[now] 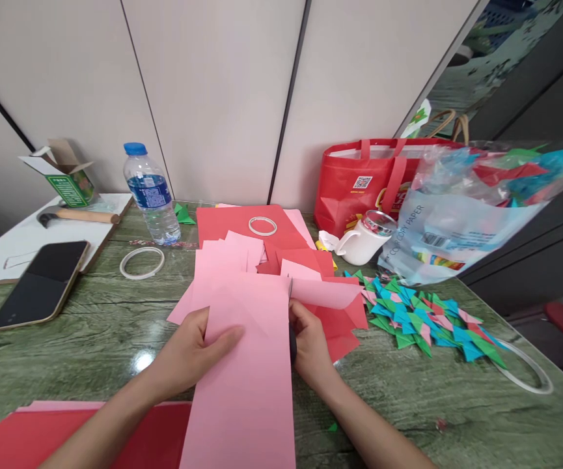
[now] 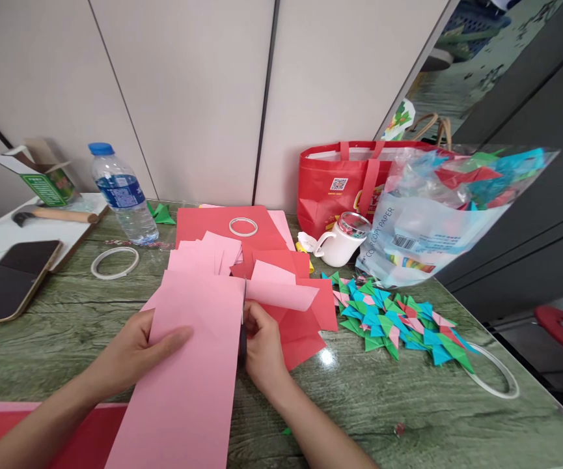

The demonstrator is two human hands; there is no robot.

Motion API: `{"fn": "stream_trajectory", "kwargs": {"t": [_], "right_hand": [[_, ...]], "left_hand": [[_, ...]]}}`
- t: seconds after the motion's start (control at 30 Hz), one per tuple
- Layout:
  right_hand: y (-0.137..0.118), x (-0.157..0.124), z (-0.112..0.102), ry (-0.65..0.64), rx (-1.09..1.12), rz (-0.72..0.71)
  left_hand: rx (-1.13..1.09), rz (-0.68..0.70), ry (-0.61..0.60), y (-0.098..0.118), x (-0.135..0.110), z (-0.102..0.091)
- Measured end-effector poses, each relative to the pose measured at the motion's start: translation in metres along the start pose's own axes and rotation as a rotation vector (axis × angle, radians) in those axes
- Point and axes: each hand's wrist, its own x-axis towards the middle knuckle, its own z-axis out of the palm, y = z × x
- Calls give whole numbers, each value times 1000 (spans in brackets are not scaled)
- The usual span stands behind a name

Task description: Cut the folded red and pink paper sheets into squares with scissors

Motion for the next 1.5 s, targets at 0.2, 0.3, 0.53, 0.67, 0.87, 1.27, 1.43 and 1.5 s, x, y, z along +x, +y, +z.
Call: {"fn": "stream_trajectory", "kwargs": {"t": [0.2, 0.3, 0.53, 0.67, 0.87, 1.27, 1.43, 1.5], "right_hand": [[-3, 1, 0, -7, 16, -2], [-3, 1, 0, -11, 10, 1], [-1, 0, 0, -7, 27, 14], [-1, 0, 0, -7, 57, 21], [-2, 0, 1, -8, 79, 21], [-5, -1, 2, 17, 55, 38], [-4, 0, 2, 27, 95, 21], [-3, 1, 1, 28, 95, 22]], "left_hand": [[-20, 2, -18, 1, 0, 2], [-28, 7, -12, 2, 0, 2], [-31, 6, -22, 1, 0, 2], [-44, 14, -28, -1, 0, 1], [-62, 19, -43, -2, -2, 0], [-53, 27, -21, -1, 0, 1], [-55, 27, -20, -1, -1, 1], [-54, 11, -14, -2, 0, 0]]}}
